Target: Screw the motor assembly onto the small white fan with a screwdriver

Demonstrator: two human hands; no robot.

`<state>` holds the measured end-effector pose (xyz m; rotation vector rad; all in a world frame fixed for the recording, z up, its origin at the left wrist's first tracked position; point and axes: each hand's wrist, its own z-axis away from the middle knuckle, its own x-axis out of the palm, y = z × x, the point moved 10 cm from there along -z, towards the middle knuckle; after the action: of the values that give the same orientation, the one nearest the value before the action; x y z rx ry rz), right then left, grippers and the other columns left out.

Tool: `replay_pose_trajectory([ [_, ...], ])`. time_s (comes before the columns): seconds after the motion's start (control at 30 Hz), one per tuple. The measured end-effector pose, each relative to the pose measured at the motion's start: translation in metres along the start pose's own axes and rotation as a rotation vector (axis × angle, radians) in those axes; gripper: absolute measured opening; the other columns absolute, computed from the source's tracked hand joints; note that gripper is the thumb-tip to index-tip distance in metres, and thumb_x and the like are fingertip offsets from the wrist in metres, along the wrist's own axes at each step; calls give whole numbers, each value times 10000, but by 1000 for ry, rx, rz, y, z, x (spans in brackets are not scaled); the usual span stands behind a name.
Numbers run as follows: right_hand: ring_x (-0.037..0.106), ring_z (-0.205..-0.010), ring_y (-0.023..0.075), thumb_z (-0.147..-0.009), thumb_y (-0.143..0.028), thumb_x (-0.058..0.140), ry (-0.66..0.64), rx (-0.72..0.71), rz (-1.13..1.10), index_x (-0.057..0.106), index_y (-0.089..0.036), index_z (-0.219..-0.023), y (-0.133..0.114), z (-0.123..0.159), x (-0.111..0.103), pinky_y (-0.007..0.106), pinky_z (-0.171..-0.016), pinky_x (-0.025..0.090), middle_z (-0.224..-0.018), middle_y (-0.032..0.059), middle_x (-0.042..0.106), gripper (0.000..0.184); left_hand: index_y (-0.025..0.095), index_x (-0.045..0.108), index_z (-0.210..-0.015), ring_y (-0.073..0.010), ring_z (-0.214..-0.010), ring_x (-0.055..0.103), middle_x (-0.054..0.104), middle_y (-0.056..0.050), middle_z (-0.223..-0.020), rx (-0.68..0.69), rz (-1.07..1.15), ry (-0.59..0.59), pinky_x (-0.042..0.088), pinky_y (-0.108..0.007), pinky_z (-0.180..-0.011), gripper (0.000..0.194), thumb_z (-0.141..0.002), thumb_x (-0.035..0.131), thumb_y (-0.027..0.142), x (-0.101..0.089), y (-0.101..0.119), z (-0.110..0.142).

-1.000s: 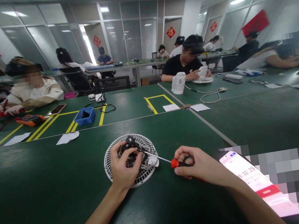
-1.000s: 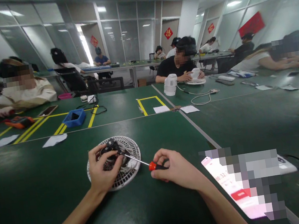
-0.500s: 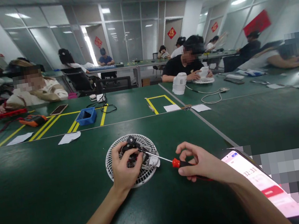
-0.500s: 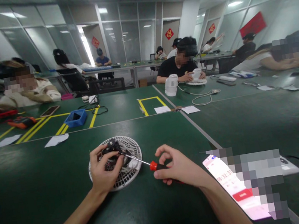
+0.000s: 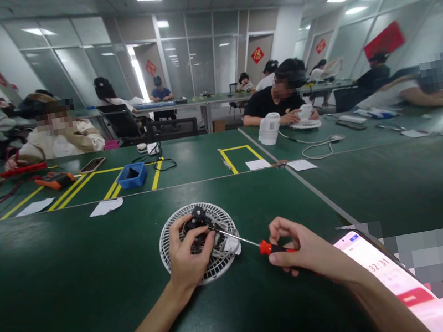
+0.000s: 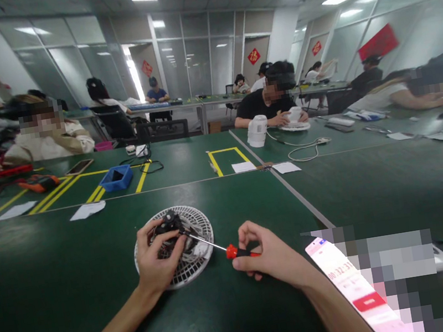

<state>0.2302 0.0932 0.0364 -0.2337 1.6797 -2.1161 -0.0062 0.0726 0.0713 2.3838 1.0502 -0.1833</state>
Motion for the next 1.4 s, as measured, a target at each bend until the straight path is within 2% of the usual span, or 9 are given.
replay_pose_trajectory([
  [0.33, 648, -586, 125, -824, -609, 700, -85, 108, -96, 505, -194, -899, 15, -1, 8, 213, -502, 475, -786, 42, 722, 465, 192, 716, -942, -238, -1175, 577, 556, -88, -1256, 11, -10, 5, 530, -423, -1008, 136, -813, 757, 199, 0, 2, 0],
  [0.43, 621, -573, 120, -805, -619, 708, -74, 117, -40, 543, -184, -901, 14, -1, 8, 210, -471, 446, -786, 37, 704, 475, 193, 715, -949, -241, -1183, 573, 549, -92, -1264, 5, -5, 5, 528, -427, -1011, 142, -814, 757, 199, 0, 1, 0],
  [0.57, 568, -601, 108, -634, -442, 892, -38, 103, 55, 599, -185, -906, 7, 1, 7, 209, -485, 455, -748, -27, 613, 475, 197, 717, -948, -247, -1194, 567, 550, -92, -1273, 0, -2, -5, 523, -438, -1016, 142, -812, 756, 199, 1, 0, 1],
  [0.67, 583, -659, 126, -581, -402, 912, -9, 92, 44, 623, -183, -883, 4, 1, 4, 224, -501, 472, -820, -17, 600, 472, 198, 716, -944, -248, -1196, 564, 555, -92, -1270, -4, -3, -8, 520, -441, -1016, 138, -812, 755, 201, 1, 0, 1],
  [0.8, 605, -658, 128, -662, -490, 849, -14, 110, 31, 686, -151, -908, 9, -1, 2, 239, -571, 474, -772, 2, 632, 449, 197, 716, -941, -246, -1194, 566, 557, -92, -1269, -1, -10, -8, 517, -442, -1018, 130, -816, 750, 202, 1, 0, 0],
  [1.0, 596, -620, 127, -784, -667, 662, -59, 166, 34, 676, -129, -917, 18, -2, 6, 214, -486, 430, -779, 50, 672, 554, 198, 717, -940, -250, -1197, 567, 559, -93, -1264, 10, -22, -9, 517, -450, -1025, 118, -825, 739, 204, 1, 2, 0],
  [1.1, 587, -619, 116, -751, -581, 752, -31, 124, 83, 637, -167, -995, 13, -1, 5, 201, -461, 433, -850, 23, 646, 494, 197, 715, -943, -250, -1199, 566, 556, -96, -1269, 9, -25, -10, 516, -454, -1029, 121, -824, 739, 203, 1, 2, 0],
  [1.23, 565, -653, 119, -653, -414, 875, 0, 69, 129, 575, -199, -881, 6, 0, 1, 205, -473, 473, -825, -20, 576, 434, 205, 712, -958, -251, -1201, 565, 551, -96, -1277, 7, -27, -14, 519, -457, -1029, 133, -827, 735, 206, 1, 2, 1],
  [1.4, 566, -682, 141, -707, -511, 820, 10, 84, 131, 634, -180, -872, 9, -2, -3, 217, -493, 461, -777, -3, 579, 415, 211, 712, -969, -258, -1198, 568, 553, -92, -1274, 4, -22, -12, 522, -465, -1028, 146, -825, 730, 196, 2, 0, 2],
])
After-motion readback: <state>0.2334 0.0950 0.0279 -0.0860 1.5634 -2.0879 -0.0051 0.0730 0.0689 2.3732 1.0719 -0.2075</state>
